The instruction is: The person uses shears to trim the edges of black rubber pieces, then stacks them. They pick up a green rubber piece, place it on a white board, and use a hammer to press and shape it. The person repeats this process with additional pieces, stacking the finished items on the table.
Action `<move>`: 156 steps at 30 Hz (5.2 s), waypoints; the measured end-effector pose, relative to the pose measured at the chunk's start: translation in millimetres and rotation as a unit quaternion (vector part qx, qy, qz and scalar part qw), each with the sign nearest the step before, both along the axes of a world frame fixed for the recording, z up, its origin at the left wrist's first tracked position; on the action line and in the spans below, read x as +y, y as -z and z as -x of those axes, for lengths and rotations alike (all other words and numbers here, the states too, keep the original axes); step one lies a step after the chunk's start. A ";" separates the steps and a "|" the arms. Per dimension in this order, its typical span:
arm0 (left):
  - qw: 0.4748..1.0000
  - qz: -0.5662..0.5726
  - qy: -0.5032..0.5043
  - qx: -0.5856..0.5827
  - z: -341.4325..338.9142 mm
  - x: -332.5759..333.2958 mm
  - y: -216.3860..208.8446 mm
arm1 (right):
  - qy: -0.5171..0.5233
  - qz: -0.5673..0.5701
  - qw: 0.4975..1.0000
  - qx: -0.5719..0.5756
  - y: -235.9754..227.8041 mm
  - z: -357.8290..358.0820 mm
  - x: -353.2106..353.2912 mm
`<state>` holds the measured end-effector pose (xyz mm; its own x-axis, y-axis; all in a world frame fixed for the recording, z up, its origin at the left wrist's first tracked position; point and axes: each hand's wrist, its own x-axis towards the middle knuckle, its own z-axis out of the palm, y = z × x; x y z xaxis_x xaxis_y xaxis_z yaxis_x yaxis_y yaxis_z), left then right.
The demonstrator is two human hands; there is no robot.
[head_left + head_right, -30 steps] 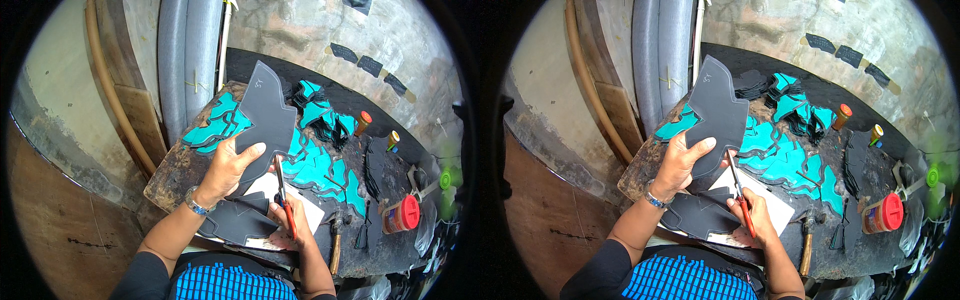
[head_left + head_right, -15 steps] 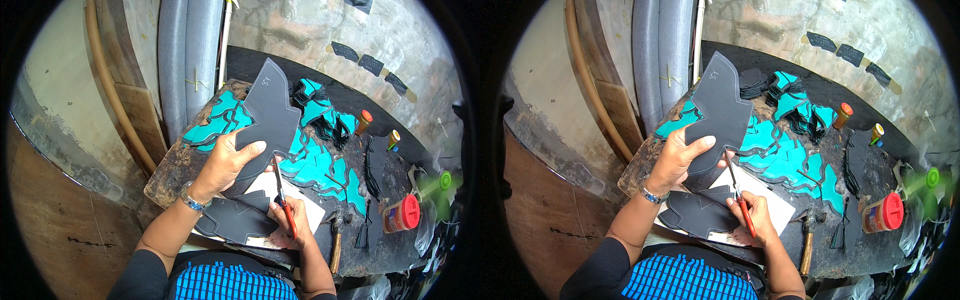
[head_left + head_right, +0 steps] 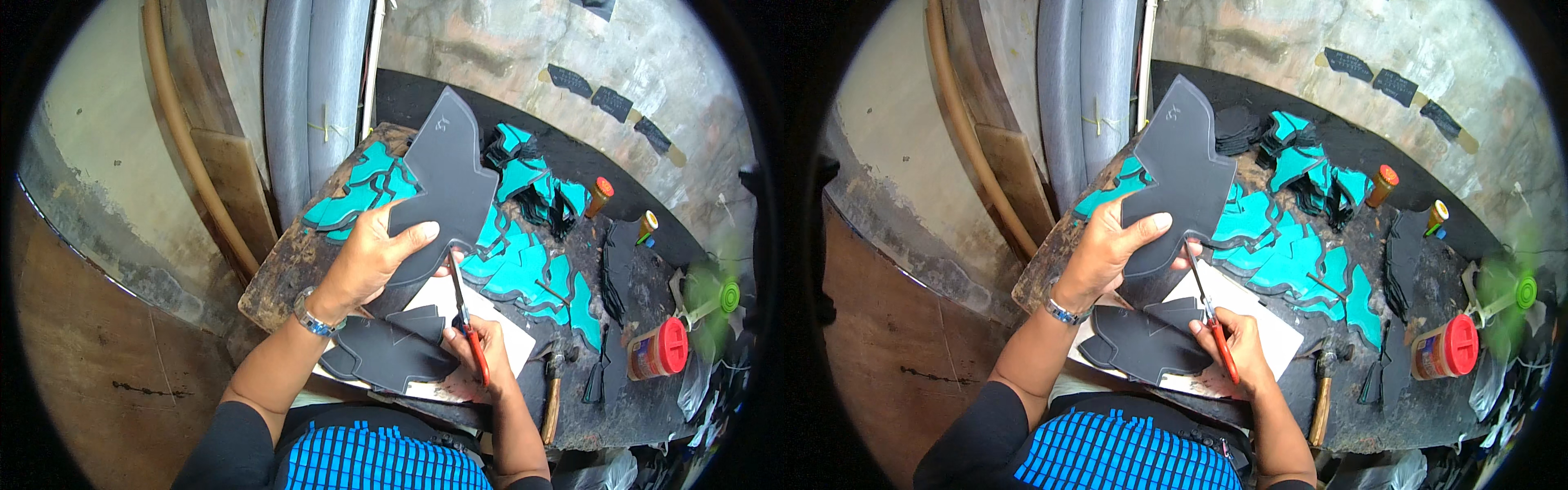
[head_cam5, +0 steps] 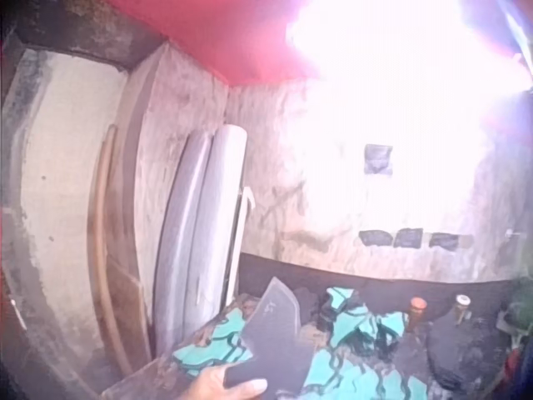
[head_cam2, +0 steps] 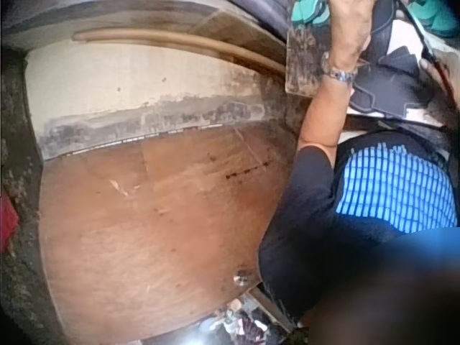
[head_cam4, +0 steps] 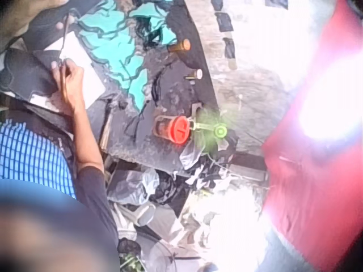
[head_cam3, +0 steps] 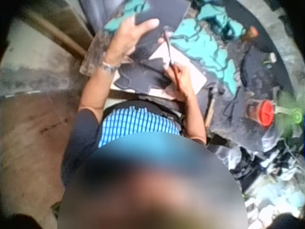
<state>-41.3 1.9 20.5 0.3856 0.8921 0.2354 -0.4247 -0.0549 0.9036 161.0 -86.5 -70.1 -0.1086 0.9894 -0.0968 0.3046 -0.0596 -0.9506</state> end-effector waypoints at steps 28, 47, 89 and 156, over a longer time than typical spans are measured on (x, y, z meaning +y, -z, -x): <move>0.727 -0.211 -0.232 0.611 73.3 112.8 106.7 | 0.252 -0.042 0.895 0.366 23.3 -26.8 33.3; 0.643 -0.162 -0.235 0.711 25.7 240.0 112.7 | 0.203 -0.123 0.965 0.115 25.9 -13.9 26.2; 0.972 0.111 0.006 -0.206 -34.9 -4.9 24.8 | 0.047 -0.091 0.995 0.005 5.9 0.3 5.0; 0.988 0.071 -0.052 -0.123 -27.6 -3.2 24.0 | 0.016 -0.039 0.999 -0.009 1.3 -4.2 4.1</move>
<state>-13.7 -1.2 -3.6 0.2359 0.9550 0.1797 -0.6318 0.0102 0.7750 165.2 -82.4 -71.4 -0.0750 0.9970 -0.0215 0.3213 0.0038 -0.9470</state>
